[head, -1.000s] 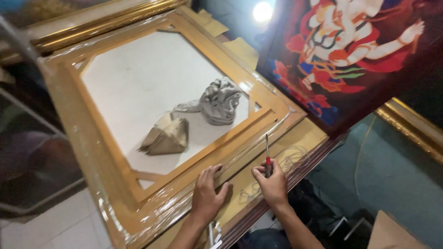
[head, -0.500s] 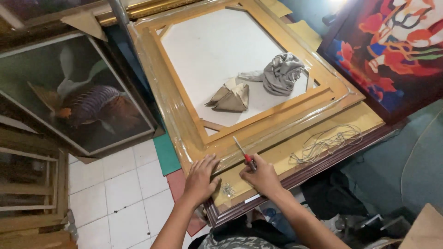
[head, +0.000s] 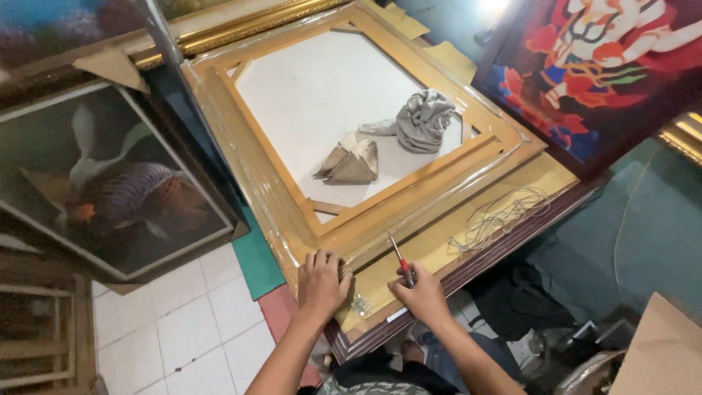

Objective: Cutting and removing protective plastic wrap from a large wooden picture frame using a utility knife

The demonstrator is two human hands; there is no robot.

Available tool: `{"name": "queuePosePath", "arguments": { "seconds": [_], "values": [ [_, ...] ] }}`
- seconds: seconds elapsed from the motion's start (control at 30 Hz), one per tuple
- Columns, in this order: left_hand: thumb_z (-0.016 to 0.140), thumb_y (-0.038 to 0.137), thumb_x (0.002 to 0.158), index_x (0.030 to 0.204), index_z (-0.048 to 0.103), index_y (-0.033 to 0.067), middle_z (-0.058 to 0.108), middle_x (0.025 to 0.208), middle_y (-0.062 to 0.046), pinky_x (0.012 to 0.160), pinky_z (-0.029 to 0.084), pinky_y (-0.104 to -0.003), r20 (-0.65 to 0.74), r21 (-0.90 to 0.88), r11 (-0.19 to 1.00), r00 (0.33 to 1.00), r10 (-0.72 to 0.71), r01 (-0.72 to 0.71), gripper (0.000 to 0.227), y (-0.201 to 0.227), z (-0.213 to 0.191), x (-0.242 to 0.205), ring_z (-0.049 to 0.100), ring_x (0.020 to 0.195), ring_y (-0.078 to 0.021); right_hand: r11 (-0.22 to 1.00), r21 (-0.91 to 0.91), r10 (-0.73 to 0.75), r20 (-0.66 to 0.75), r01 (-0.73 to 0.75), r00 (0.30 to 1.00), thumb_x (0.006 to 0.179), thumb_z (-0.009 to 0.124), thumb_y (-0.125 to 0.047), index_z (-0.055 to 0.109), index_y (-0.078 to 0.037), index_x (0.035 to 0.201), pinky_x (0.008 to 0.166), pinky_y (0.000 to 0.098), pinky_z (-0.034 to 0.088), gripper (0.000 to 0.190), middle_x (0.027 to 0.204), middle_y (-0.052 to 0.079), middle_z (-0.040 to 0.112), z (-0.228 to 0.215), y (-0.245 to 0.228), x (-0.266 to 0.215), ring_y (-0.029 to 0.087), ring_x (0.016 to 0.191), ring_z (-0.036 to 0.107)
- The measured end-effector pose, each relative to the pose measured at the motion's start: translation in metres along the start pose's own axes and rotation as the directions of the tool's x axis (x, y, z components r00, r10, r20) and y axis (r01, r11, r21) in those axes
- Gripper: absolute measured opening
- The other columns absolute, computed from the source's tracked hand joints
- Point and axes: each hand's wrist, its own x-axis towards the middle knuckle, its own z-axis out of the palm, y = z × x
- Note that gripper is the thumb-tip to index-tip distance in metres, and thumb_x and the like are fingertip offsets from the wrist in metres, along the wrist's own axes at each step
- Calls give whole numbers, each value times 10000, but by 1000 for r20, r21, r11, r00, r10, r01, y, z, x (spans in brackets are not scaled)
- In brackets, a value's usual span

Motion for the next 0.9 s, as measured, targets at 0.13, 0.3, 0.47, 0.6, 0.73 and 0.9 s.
{"name": "queuePosePath", "arguments": {
  "seconds": [0.13,0.3,0.47,0.6,0.73,0.9],
  "values": [
    [553,333,782,852,591,125,494,1008,-92,810,380,-423,-61,-84,996,997,-48,42,223,31,5,21,413,989,-291,1000,-11,10,-60,-10,998,678,653,-312,591,-156,862,592,289,379,249,751,6,593,-27,4,14,148,671,532],
    [579,323,778,869,588,121,503,1005,-30,814,404,-311,-8,-87,996,1000,-26,25,221,76,19,69,424,973,-205,990,88,113,-77,-106,991,653,634,-303,595,-158,869,633,265,409,263,795,11,624,-70,10,41,146,708,557],
    [518,338,791,872,597,123,487,1000,-51,837,364,-356,109,-135,991,994,25,-10,243,145,13,119,384,993,-231,958,236,189,-105,-160,976,680,645,-234,622,-125,881,653,250,403,230,792,22,620,-118,16,64,138,732,562],
    [528,334,768,913,599,56,484,1056,-126,850,354,-407,74,-50,989,987,143,-139,321,188,39,173,393,997,-289,891,395,282,-101,-222,954,730,611,-179,597,-88,876,672,247,419,172,784,37,608,-153,24,81,129,779,629],
    [537,364,789,921,594,63,499,1047,-95,849,379,-384,21,-36,985,985,172,-171,334,224,60,219,408,986,-251,904,345,321,-159,-252,934,639,632,-221,627,-112,846,675,256,379,234,802,9,584,-174,58,116,135,748,524],
    [538,299,777,858,609,63,473,1013,-83,969,299,-421,226,-305,950,964,139,-65,259,275,11,223,368,1036,-236,914,277,345,-146,-297,927,748,597,-285,592,-177,1038,719,292,408,310,916,13,633,-208,69,153,178,841,587]
  ]
}}
